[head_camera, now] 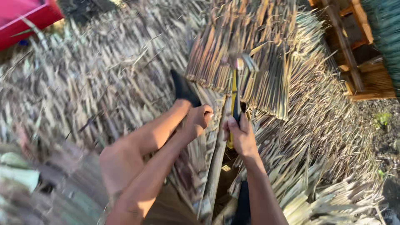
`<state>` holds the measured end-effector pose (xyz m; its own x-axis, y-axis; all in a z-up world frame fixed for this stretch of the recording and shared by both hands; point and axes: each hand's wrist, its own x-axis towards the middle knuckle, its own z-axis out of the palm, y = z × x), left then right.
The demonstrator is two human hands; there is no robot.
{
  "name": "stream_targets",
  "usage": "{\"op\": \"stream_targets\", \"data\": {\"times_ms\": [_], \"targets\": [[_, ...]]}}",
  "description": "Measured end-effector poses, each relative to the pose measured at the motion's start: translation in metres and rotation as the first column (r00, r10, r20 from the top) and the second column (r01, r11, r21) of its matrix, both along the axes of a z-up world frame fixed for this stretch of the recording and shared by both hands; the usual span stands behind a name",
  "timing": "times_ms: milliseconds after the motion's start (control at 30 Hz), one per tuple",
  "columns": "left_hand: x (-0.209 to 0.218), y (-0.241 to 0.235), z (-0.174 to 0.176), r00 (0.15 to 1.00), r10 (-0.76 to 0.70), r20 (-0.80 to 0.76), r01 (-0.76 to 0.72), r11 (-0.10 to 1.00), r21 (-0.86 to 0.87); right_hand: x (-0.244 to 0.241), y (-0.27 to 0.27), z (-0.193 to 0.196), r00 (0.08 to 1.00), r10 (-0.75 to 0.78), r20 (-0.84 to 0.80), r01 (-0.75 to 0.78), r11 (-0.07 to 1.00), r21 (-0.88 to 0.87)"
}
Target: The person hammers nails into dried palm-leaf roofing panels to secure them to a bamboo frame. They repeatedly pick up nails, position panels, and strike nails with a hammer while working on the roof surface.
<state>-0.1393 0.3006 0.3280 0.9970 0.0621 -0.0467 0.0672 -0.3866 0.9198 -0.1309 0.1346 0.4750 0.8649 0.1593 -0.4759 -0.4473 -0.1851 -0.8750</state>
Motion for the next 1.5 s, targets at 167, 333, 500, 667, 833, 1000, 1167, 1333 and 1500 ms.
{"op": "stream_targets", "data": {"times_ms": [167,333,500,667,833,1000,1167,1333,1500], "targets": [[0.078,-0.039,-0.157,0.982,0.157,-0.104,-0.148,0.985,0.091,0.06,-0.044,-0.117,0.949,-0.167,-0.267,0.018,0.875,-0.483],[0.117,-0.071,-0.251,0.953,0.294,-0.075,-0.266,0.928,0.26,0.054,-0.071,-0.235,0.966,-0.121,-0.229,-0.039,0.806,-0.591],[0.16,-0.078,-0.29,0.984,0.057,-0.17,0.025,0.895,0.445,0.046,-0.087,-0.315,0.987,0.159,-0.037,-0.133,0.653,-0.745],[0.147,-0.082,-0.292,0.985,0.051,-0.166,0.01,0.937,0.349,0.04,-0.1,-0.295,0.978,0.015,-0.206,-0.156,0.709,-0.688],[0.153,-0.072,-0.29,0.993,0.064,-0.098,-0.034,0.958,0.284,0.052,-0.088,-0.267,0.996,0.049,-0.07,-0.081,0.803,-0.59],[0.143,-0.077,-0.295,0.998,0.056,-0.022,-0.047,0.955,0.292,0.053,-0.076,-0.28,0.988,0.153,-0.032,-0.136,0.745,-0.653],[0.148,-0.072,-0.302,0.999,0.036,-0.032,-0.024,0.95,0.311,0.059,-0.074,-0.27,0.989,0.013,-0.15,-0.101,0.794,-0.599],[0.148,-0.082,-0.299,0.997,0.041,-0.064,-0.02,0.954,0.298,0.054,-0.077,-0.28,0.98,0.044,-0.194,-0.164,0.734,-0.659],[0.14,-0.085,-0.289,0.982,0.172,0.076,-0.186,0.945,0.27,0.043,-0.084,-0.307,0.972,-0.153,-0.178,0.014,0.796,-0.604]]}}
